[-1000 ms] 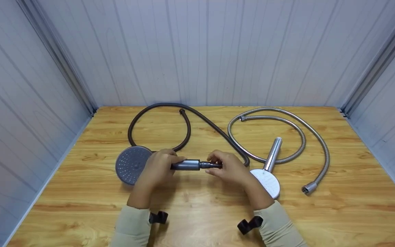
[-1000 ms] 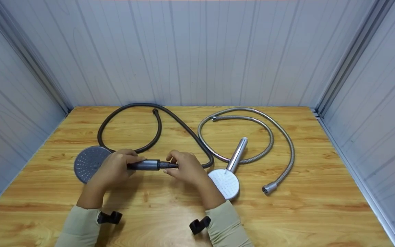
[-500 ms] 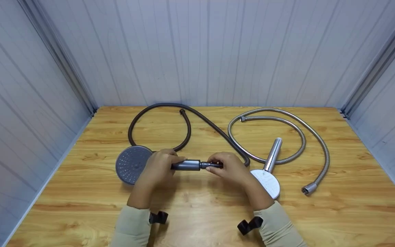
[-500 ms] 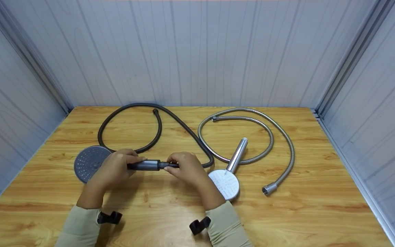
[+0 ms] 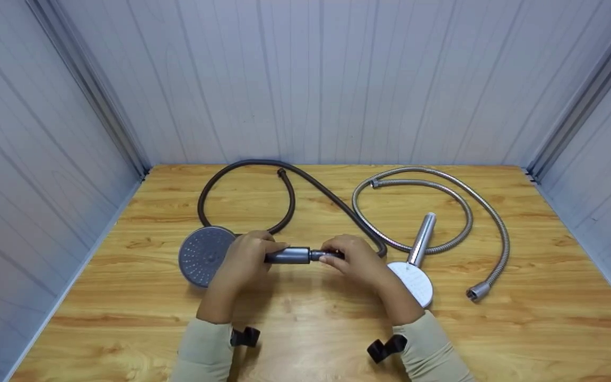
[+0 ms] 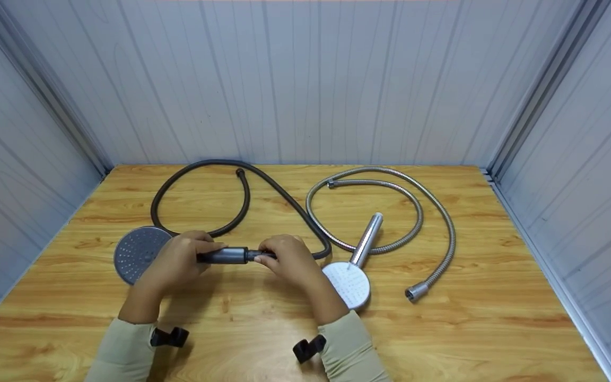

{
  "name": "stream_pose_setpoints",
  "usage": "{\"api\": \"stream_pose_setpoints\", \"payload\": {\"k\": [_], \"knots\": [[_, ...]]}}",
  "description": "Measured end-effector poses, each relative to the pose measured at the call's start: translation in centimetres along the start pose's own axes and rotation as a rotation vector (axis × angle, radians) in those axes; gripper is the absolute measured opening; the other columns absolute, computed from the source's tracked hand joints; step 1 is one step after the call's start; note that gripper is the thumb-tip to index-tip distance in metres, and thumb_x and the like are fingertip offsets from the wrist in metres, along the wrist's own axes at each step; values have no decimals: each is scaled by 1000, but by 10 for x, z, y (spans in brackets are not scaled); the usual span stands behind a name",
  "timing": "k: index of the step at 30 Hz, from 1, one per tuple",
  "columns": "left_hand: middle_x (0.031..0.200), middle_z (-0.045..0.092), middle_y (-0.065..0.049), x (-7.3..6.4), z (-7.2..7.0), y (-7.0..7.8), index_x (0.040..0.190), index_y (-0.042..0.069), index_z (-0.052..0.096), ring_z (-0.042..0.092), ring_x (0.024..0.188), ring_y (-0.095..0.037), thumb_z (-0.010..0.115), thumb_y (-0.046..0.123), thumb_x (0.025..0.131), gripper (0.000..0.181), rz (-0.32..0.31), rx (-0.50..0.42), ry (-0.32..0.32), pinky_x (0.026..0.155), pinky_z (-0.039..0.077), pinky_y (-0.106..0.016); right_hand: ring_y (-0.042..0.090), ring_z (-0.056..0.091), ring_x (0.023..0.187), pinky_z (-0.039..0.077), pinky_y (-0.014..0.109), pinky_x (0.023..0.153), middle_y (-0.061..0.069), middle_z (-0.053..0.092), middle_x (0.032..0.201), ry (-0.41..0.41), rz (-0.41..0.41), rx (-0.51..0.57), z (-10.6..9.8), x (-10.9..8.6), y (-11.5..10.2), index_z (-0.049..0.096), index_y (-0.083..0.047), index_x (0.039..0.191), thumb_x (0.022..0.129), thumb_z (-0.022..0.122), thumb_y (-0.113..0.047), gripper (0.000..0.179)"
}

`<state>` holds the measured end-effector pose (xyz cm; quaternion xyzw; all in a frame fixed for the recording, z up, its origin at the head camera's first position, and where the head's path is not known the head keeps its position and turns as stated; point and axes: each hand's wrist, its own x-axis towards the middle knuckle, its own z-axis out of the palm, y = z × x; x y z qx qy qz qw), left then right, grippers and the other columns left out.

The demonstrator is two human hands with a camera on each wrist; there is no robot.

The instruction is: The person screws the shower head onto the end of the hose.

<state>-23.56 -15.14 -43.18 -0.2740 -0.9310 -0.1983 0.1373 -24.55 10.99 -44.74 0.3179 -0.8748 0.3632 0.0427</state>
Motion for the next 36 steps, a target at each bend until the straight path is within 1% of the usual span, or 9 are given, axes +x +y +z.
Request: {"api": "stream_pose_setpoints", "payload": {"k": [7, 11, 14, 23, 28, 32, 36], "knots": [[91, 67, -5, 0, -1, 0, 106, 16, 78, 62, 81, -20, 75, -8, 73, 42, 0, -14, 1, 72, 53, -35, 15, 58, 86, 50, 35, 75, 1, 67, 96, 24, -10, 7, 0, 0, -1, 72, -9, 101, 91, 69, -22, 17], [91, 67, -5, -1, -1, 0, 106, 15, 78, 63, 80, -20, 75, -8, 73, 41, 21, -10, 7, 71, 53, -36, 15, 57, 84, 49, 35, 74, 1, 67, 93, 27, -15, -32, 1, 0, -1, 73, -8, 99, 91, 69, -23, 17], [90, 67, -5, -1, -1, -1, 106, 15, 78, 63, 79, -21, 75, -9, 72, 41, 35, -5, 11, 71, 53, -36, 15, 57, 84, 48, 36, 75, 2, 68, 93, 21, -22, -63, 1, 1, 0, 73, -8, 99, 92, 68, -24, 18], [90, 67, -5, 0, 0, -1, 105, 15, 78, 63, 80, -20, 76, -9, 71, 41, 38, -16, 6, 71, 53, -36, 18, 58, 84, 47, 40, 77, 2, 67, 91, -16, -60, -109, -1, 2, 0, 72, -6, 100, 95, 63, -24, 21], [90, 67, -4, 0, 0, 0, 107, 16, 78, 62, 80, -19, 78, -8, 71, 43, 20, -24, -11, 72, 53, -35, 17, 58, 82, 47, 39, 76, 1, 66, 88, -39, -59, -129, -1, 3, 1, 72, -7, 99, 97, 61, -25, 22], [91, 67, -5, 0, -1, 0, 108, 15, 77, 62, 80, -19, 77, -8, 71, 43, 3, -30, -24, 72, 53, -35, 14, 57, 80, 47, 35, 73, -1, 66, 88, -37, -16, -87, -1, 2, 0, 73, -9, 99, 97, 61, -28, 23], [91, 67, -4, 0, -1, 0, 108, 16, 77, 62, 80, -18, 76, -7, 72, 43, -5, -25, -28, 71, 53, -34, 13, 56, 80, 48, 32, 71, 0, 66, 92, -19, 21, -14, -1, 1, -2, 71, -9, 106, 93, 67, -28, 24]]}}
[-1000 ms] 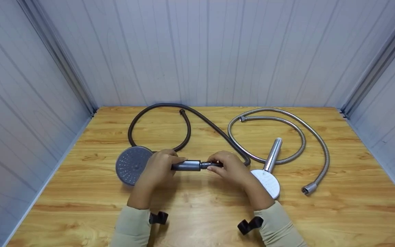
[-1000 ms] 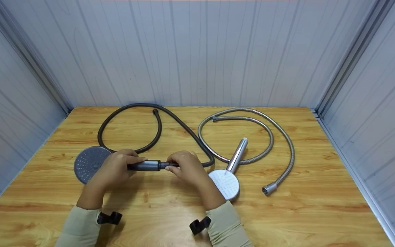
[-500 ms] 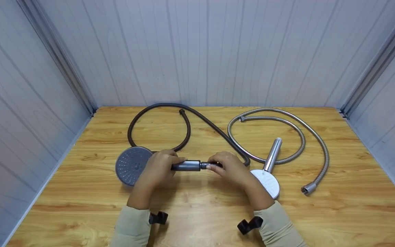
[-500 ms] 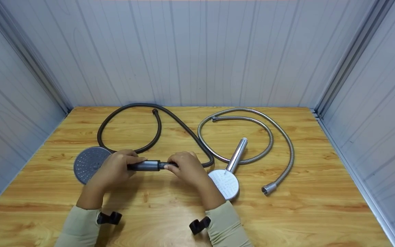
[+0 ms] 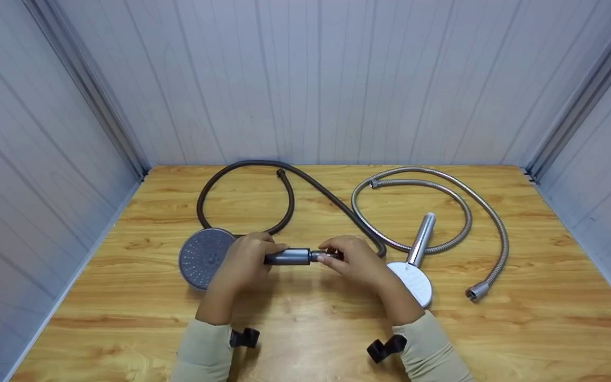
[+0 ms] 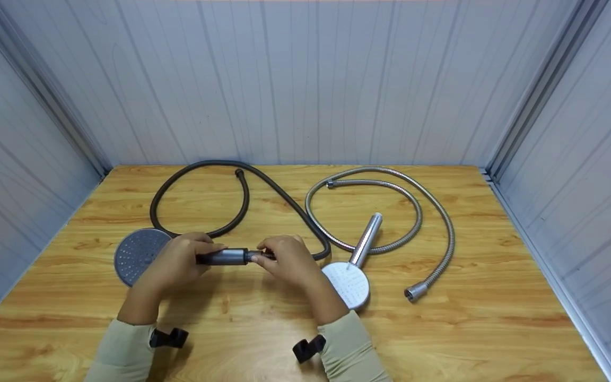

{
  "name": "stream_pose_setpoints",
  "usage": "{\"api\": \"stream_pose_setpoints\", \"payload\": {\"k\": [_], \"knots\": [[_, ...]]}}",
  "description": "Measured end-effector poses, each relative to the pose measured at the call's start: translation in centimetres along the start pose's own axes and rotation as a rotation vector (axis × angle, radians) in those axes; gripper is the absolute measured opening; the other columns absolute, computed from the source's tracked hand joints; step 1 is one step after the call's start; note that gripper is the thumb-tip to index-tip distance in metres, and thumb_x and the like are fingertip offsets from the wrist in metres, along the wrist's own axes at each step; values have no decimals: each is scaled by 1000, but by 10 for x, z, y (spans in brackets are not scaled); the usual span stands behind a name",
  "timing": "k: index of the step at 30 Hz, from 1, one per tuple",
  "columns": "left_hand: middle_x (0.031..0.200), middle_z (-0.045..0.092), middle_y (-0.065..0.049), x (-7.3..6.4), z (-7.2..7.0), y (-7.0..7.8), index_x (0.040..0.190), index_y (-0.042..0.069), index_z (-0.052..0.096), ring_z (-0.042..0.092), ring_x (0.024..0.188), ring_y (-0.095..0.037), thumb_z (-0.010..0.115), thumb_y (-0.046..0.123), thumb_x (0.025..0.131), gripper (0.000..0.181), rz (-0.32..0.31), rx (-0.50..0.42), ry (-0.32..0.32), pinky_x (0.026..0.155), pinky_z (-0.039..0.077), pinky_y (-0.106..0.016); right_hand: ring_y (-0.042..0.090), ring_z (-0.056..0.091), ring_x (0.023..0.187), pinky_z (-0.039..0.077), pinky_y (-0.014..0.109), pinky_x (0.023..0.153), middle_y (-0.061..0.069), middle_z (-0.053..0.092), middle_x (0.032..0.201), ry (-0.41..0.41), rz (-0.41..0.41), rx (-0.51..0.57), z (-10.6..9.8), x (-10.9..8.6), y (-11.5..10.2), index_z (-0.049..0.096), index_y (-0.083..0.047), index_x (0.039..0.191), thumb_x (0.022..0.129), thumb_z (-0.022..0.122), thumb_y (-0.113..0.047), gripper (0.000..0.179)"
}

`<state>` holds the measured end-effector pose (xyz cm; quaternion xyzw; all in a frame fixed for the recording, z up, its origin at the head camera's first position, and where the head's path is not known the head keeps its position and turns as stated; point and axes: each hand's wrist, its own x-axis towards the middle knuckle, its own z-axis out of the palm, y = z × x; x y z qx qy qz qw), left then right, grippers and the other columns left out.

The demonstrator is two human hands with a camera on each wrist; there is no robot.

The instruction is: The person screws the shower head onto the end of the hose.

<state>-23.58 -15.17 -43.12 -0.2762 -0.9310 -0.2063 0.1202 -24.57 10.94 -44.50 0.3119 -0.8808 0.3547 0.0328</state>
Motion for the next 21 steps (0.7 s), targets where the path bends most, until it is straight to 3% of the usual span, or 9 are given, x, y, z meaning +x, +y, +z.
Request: {"api": "stream_pose_setpoints", "payload": {"k": [5, 10, 21], "knots": [[90, 67, -3, 0, -1, 0, 107, 15, 77, 61, 78, -17, 74, -9, 72, 43, 10, -1, 8, 69, 52, -34, 12, 55, 77, 47, 30, 69, 0, 66, 90, 32, -36, 38, 0, 1, 0, 68, -8, 103, 86, 75, -19, 21], [90, 67, -3, 0, -1, 0, 108, 15, 77, 62, 79, -18, 73, -9, 72, 44, 14, -9, 6, 70, 52, -35, 12, 54, 77, 46, 30, 70, -1, 67, 88, 42, -64, 24, 0, 1, -1, 71, -9, 98, 89, 72, -20, 14], [90, 67, -4, -1, -1, 1, 107, 15, 77, 62, 79, -19, 74, -9, 71, 44, 35, -2, 14, 71, 53, -36, 13, 58, 80, 49, 34, 73, -2, 67, 88, 6, -16, -4, 1, 0, 0, 74, -9, 95, 95, 64, -28, 21]]}}
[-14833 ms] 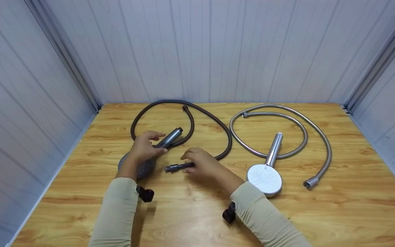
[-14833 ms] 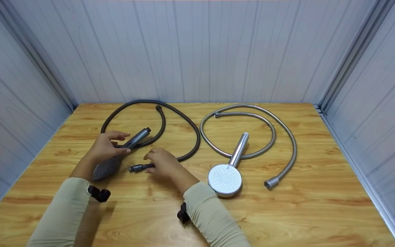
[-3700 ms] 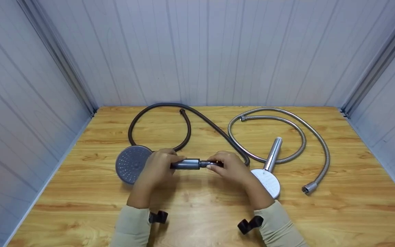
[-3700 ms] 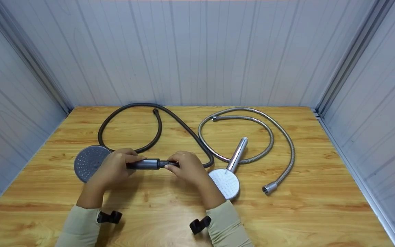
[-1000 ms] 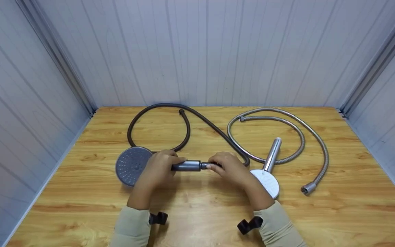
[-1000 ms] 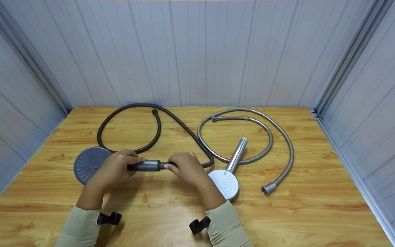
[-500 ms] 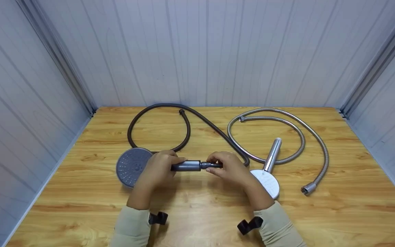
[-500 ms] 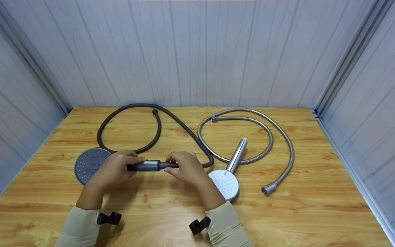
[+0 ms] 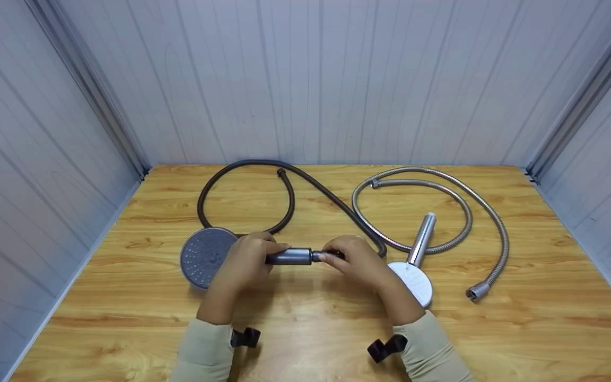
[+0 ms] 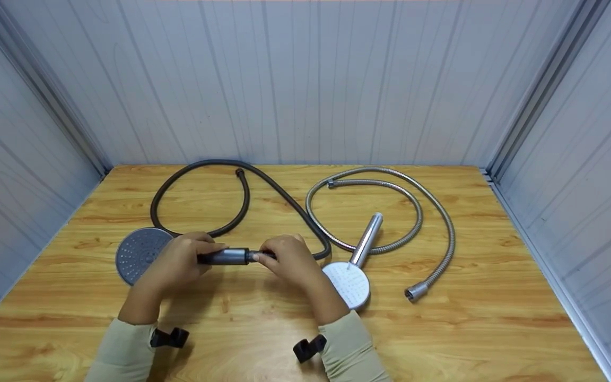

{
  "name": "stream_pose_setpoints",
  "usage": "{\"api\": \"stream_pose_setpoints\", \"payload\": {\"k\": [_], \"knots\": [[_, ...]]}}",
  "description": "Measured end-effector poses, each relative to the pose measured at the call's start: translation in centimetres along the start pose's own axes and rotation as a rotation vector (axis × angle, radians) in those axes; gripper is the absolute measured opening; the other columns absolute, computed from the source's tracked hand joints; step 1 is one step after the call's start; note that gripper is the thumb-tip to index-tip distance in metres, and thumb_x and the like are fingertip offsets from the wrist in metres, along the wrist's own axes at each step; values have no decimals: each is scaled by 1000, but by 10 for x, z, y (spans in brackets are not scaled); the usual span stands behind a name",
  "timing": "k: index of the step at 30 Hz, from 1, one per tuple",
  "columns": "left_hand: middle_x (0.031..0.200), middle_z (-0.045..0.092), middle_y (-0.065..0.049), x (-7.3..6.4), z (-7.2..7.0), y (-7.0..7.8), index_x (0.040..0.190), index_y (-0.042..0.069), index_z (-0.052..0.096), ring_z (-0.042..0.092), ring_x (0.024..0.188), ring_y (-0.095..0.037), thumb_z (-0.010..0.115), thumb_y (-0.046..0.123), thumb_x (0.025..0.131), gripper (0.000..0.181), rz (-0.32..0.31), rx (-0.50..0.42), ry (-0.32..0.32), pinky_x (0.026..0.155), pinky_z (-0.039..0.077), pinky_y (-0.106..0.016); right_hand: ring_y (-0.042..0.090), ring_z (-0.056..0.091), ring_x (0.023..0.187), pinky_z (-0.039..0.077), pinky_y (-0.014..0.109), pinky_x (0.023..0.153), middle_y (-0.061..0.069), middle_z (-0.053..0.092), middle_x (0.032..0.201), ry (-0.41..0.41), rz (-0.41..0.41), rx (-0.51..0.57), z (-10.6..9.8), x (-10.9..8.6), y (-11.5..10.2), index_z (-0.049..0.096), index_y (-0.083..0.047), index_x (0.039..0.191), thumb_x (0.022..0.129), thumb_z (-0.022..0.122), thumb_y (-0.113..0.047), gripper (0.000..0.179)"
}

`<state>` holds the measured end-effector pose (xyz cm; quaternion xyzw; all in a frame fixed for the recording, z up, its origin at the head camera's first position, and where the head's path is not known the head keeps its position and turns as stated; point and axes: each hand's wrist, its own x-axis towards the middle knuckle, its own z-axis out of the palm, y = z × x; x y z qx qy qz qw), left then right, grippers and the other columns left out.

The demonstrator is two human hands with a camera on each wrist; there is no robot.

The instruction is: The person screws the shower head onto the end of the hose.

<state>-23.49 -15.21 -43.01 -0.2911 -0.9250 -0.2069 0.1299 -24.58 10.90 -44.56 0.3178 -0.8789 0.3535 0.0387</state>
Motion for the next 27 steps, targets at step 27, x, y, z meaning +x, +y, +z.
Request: {"api": "stream_pose_setpoints", "payload": {"k": [27], "knots": [[90, 67, -5, 1, -1, -1, 109, 17, 77, 62, 80, -19, 74, -9, 70, 46, -1, 5, -7, 72, 53, -35, 11, 55, 75, 46, 27, 66, -2, 65, 85, 16, -7, 72, -2, 0, 1, 66, -8, 97, 84, 76, -14, 18]]}}
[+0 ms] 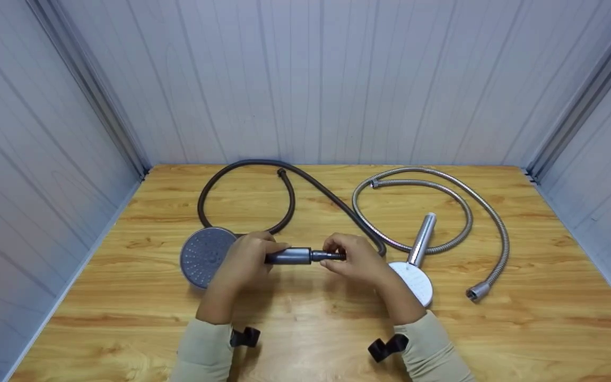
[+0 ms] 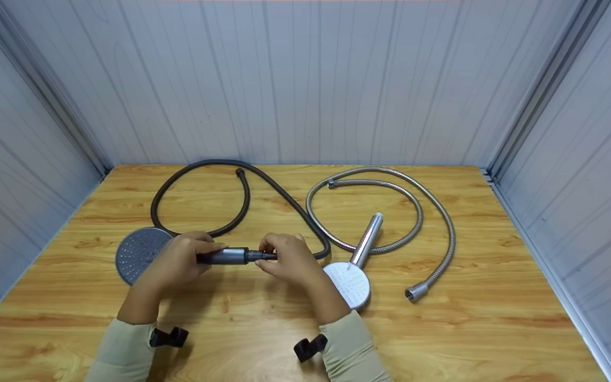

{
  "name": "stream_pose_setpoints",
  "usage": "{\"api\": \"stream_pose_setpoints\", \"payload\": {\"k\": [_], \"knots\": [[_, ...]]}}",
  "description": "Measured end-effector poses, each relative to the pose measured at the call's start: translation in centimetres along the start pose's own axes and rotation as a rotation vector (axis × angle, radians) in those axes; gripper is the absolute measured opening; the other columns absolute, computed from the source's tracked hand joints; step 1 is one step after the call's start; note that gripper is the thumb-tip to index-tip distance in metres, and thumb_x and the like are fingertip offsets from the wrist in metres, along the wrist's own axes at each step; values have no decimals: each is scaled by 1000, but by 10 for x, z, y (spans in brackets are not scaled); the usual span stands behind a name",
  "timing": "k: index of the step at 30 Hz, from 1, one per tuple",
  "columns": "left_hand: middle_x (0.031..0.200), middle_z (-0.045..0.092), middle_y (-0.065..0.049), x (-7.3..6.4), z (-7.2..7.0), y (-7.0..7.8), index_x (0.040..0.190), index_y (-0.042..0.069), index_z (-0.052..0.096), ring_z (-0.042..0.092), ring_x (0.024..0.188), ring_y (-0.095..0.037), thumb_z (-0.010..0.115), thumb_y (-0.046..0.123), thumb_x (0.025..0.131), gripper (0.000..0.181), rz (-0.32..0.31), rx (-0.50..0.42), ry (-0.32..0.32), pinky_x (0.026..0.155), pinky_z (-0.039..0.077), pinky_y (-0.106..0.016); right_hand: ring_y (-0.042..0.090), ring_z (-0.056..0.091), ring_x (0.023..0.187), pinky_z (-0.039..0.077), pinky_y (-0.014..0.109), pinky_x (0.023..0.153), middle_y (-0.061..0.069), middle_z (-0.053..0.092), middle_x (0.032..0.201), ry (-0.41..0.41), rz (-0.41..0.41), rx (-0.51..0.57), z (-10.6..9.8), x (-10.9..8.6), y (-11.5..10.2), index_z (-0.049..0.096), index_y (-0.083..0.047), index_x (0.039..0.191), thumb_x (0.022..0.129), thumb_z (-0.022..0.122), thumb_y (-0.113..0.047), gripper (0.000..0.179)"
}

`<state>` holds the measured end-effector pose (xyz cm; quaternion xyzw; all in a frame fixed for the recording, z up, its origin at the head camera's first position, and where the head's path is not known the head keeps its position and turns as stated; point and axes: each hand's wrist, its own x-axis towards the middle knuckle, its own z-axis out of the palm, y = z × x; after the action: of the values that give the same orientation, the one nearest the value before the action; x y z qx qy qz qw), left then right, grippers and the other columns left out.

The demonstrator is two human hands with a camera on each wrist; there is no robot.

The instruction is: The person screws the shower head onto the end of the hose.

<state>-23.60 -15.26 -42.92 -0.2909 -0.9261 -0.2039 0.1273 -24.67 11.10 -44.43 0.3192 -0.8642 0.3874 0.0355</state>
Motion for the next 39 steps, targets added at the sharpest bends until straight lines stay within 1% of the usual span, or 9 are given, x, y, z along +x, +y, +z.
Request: {"api": "stream_pose_setpoints", "payload": {"k": [4, 10, 16, 19, 28, 31, 34, 37, 39], "knots": [[90, 67, -4, 0, 0, 0, 109, 17, 77, 62, 80, -18, 75, -8, 71, 46, -2, 0, -2, 72, 53, -34, 11, 55, 75, 46, 28, 66, -3, 65, 85, -1, 4, -2, 0, 0, 1, 69, -8, 97, 86, 75, -18, 16], [90, 66, -3, -1, 1, 1, 109, 17, 77, 61, 78, -17, 75, -8, 71, 45, -25, -4, -13, 71, 52, -33, 11, 54, 74, 46, 28, 66, -2, 66, 85, 21, -23, -35, -1, -1, 1, 73, -9, 95, 88, 73, -23, 16], [90, 66, -2, -2, 1, 1, 109, 16, 77, 60, 78, -16, 75, -7, 73, 43, -28, -9, -10, 70, 52, -33, 10, 55, 73, 47, 28, 66, -2, 66, 83, 45, -54, -64, 0, -1, 2, 75, -8, 93, 88, 73, -23, 15], [90, 66, -1, -2, 1, 2, 109, 16, 77, 59, 78, -15, 75, -6, 74, 42, -34, -11, -12, 70, 52, -33, 10, 57, 74, 47, 29, 67, -2, 67, 83, 56, -57, -82, 1, -1, 2, 75, -8, 93, 88, 72, -22, 15], [93, 66, -3, -1, -1, 3, 112, 16, 76, 60, 82, -17, 74, -6, 75, 43, -60, -1, -42, 73, 51, -34, 13, 60, 79, 50, 32, 71, 1, 69, 88, 38, -48, -81, 1, -2, -1, 75, -7, 94, 90, 71, -21, 15], [93, 67, -3, -2, -1, 3, 111, 16, 76, 61, 82, -17, 74, -7, 75, 43, -57, -5, -42, 73, 52, -34, 12, 59, 77, 50, 31, 69, 0, 69, 87, 31, -46, -71, 1, -2, -1, 74, -7, 94, 88, 72, -23, 17], [93, 67, -3, -2, -1, 2, 111, 16, 76, 61, 82, -17, 73, -8, 74, 44, -61, -12, -45, 73, 52, -33, 12, 57, 75, 48, 30, 68, 0, 68, 85, 17, -30, -66, 1, -2, 0, 74, -7, 94, 84, 77, -23, 19], [92, 67, -3, -2, -1, 2, 110, 16, 77, 61, 81, -17, 73, -9, 73, 44, -56, -24, -40, 73, 52, -33, 12, 57, 75, 48, 29, 68, 0, 68, 84, 10, -27, -75, 2, -1, 1, 74, -6, 93, 80, 80, -20, 20], [91, 67, -3, -2, -1, 2, 109, 16, 77, 61, 81, -17, 73, -9, 73, 44, -53, -25, -38, 72, 52, -33, 12, 58, 75, 49, 29, 68, 0, 68, 84, 10, -31, -79, 3, -1, 2, 74, -6, 92, 79, 80, -17, 18]]}}
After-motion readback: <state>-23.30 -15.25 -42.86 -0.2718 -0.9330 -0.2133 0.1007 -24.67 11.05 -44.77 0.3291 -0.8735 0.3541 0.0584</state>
